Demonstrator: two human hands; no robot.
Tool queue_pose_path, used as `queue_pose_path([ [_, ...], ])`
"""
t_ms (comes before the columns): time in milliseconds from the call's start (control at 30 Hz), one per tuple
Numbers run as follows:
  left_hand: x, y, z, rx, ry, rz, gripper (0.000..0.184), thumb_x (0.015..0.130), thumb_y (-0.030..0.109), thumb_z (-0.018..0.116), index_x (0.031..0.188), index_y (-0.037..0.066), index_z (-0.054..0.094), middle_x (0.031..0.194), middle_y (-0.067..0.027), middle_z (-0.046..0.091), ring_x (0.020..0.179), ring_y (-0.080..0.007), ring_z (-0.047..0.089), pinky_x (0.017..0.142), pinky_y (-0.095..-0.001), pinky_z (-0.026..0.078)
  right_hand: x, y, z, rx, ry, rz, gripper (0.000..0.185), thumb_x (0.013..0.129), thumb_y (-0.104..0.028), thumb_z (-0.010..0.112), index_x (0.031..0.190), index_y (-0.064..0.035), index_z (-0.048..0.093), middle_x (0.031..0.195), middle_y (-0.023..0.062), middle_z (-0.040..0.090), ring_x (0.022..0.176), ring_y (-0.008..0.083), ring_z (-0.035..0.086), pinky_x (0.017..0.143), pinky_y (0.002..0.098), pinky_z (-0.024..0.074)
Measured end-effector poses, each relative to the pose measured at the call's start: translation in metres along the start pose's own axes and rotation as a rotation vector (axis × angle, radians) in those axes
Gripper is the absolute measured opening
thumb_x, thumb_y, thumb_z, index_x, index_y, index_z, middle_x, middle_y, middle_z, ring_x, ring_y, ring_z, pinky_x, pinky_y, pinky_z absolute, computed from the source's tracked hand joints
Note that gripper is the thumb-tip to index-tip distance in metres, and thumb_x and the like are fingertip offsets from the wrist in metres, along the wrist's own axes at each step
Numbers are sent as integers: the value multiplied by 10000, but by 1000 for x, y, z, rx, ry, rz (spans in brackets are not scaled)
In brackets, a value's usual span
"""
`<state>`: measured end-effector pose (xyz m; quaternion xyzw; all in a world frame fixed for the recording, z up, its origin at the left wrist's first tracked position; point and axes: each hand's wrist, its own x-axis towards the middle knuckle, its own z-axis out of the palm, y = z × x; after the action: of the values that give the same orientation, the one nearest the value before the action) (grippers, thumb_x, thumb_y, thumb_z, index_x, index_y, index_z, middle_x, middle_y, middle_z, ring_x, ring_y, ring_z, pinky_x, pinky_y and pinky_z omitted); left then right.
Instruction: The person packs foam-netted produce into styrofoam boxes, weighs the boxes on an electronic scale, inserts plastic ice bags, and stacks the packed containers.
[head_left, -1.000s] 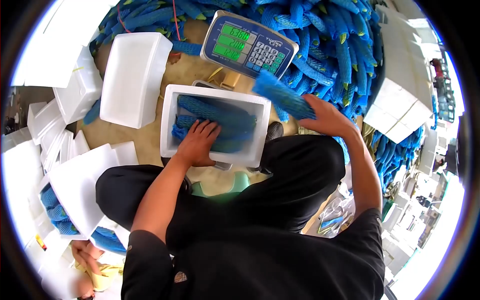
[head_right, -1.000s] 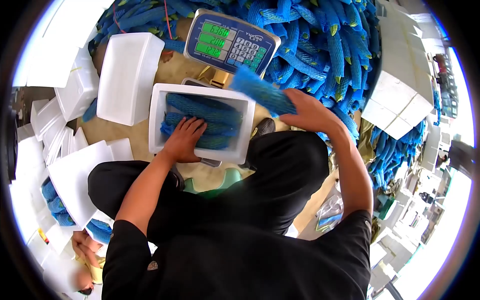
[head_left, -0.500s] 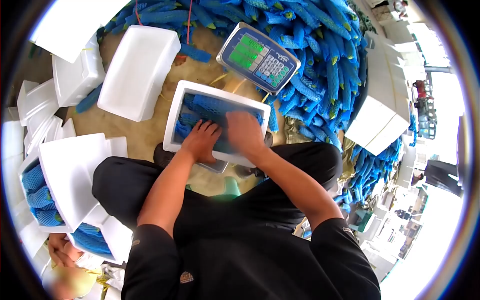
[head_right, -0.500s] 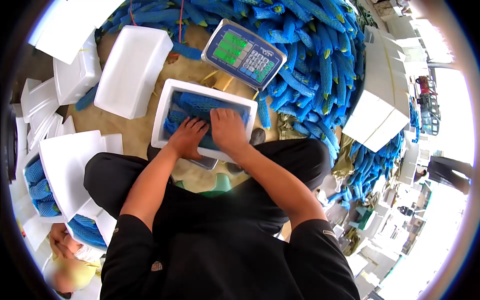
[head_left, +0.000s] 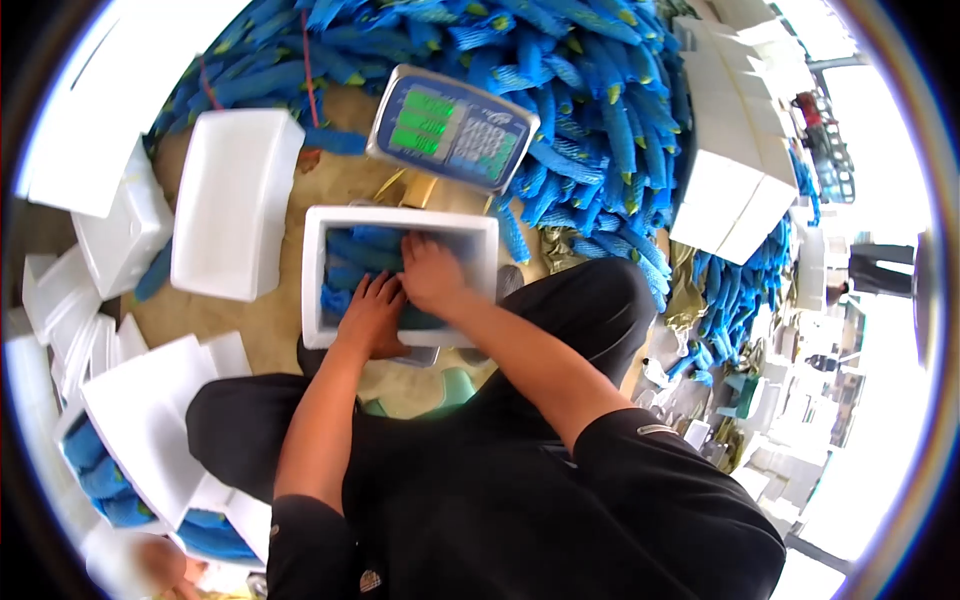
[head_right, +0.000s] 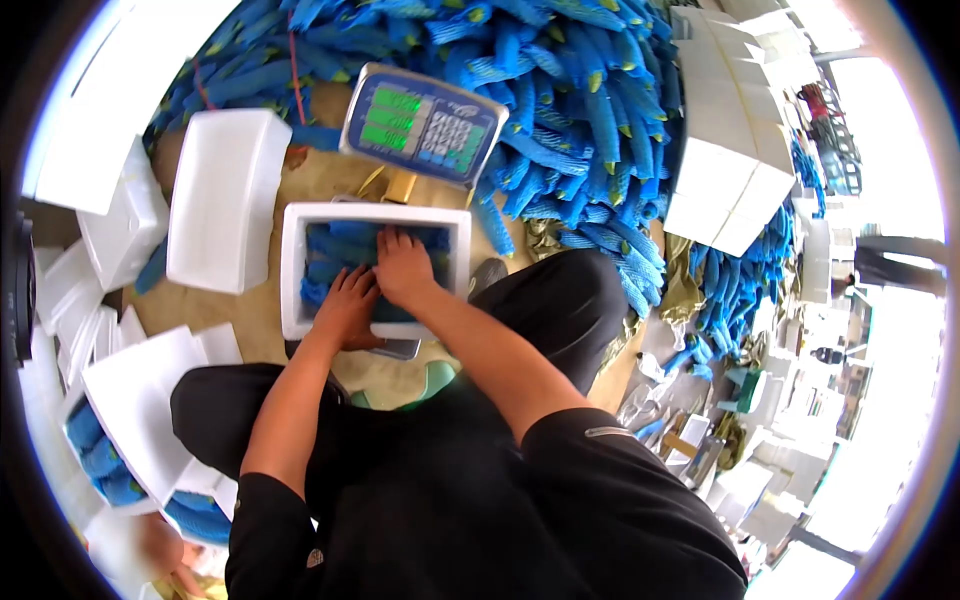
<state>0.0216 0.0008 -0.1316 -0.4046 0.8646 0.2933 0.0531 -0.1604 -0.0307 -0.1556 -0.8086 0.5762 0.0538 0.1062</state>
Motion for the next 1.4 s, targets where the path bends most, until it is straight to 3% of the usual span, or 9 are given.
queue_pose_path([
  [167, -1, 3, -2, -18, 31, 38, 1098, 591, 472, 869, 1533, 69, 474, 1581, -187, 455, 1523, -403, 343, 1289, -586, 197, 18, 0, -16, -10, -247, 50, 681, 929, -404, 648, 1474, -4, 576, 1568, 230, 495, 1407, 339, 504, 1174, 562, 328],
  [267, -2, 17, -19, -30, 10, 51, 1036, 593, 427, 878, 1500, 83, 515, 1556, -185, 477, 1506, -421, 354, 1266, -594, 237, 3, -9, -79, 24, -287, -201, 378, 885, -310, 642, 1105, -38, 783, 1198, 171, 712, 1127, 371, 682, 1055, 611, 410],
  [367, 3, 18, -5, 27, 0, 54, 1073, 553, 450, 915, 1484, 85, 527, 1561, -164, 486, 1489, -405, 385, 1263, -588, 236, -24, 2, -181, 267, -344, -387, 498, 955, -432, 633, 1286, -67, 707, 1218, 168, 722, 1137, 327, 699, 1007, 483, 515],
  [500, 4, 50, -6, 353, 5, 22, 1032, 639, 469, 916, 1475, 9, 524, 1387, -219, 622, 1312, -381, 570, 1177, -579, 371, -55, 86, -268, 547, -231, -135, 588, 1004, -493, 642, 1444, -105, 614, 1348, 159, 693, 1221, 341, 675, 1038, 453, 524],
  [600, 17, 98, -58, 11, -139, 39, 911, 734, 439, 876, 1457, -3, 543, 1206, -214, 704, 1148, -398, 653, 1058, -561, 468, -47, 195, -241, 733, 18, 243, 624, 986, -525, 669, 1450, -111, 609, 1409, 161, 664, 1280, 357, 643, 1082, 460, 507],
  [867, 28, 135, -89, -98, -32, 174, 733, 776, 413, 835, 1349, 24, 596, 1075, -172, 715, 1035, -383, 670, 927, -540, 505, 3, 415, -127, 100, 436, 888, 770, 861, -456, 804, 1405, -4, 502, 1379, 234, 612, 1263, 433, 601, 1058, 536, 513],
  [1067, 32, 128, -87, -51, -116, 199, 693, 815, 423, 800, 1352, 35, 593, 1046, -159, 701, 1023, -368, 653, 863, -501, 494, 27, 410, -131, 240, 213, 871, 715, 823, -500, 813, 1278, 3, 586, 1240, 235, 692, 1220, 425, 643, 982, 453, 546],
  [1267, 27, 127, -80, 31, -79, 213, 734, 868, 460, 762, 1438, 32, 588, 1055, -159, 702, 1001, -367, 663, 982, -513, 485, -72, 357, -137, 1568, 164, 746, 644, 879, -367, 782, 1344, 18, 559, 1142, 158, 681, 1022, 246, 709, 875, 402, 585],
  [1400, 10, 132, -64, 57, -49, 247, 731, 823, 459, 800, 1390, 41, 603, 1057, -148, 703, 1043, -351, 660, 1007, -524, 468, -148, 294, -178, 1562, 231, 574, 789, 880, -281, 815, 1507, 9, 434, 1210, 149, 683, 1016, 240, 715, 777, 330, 583],
])
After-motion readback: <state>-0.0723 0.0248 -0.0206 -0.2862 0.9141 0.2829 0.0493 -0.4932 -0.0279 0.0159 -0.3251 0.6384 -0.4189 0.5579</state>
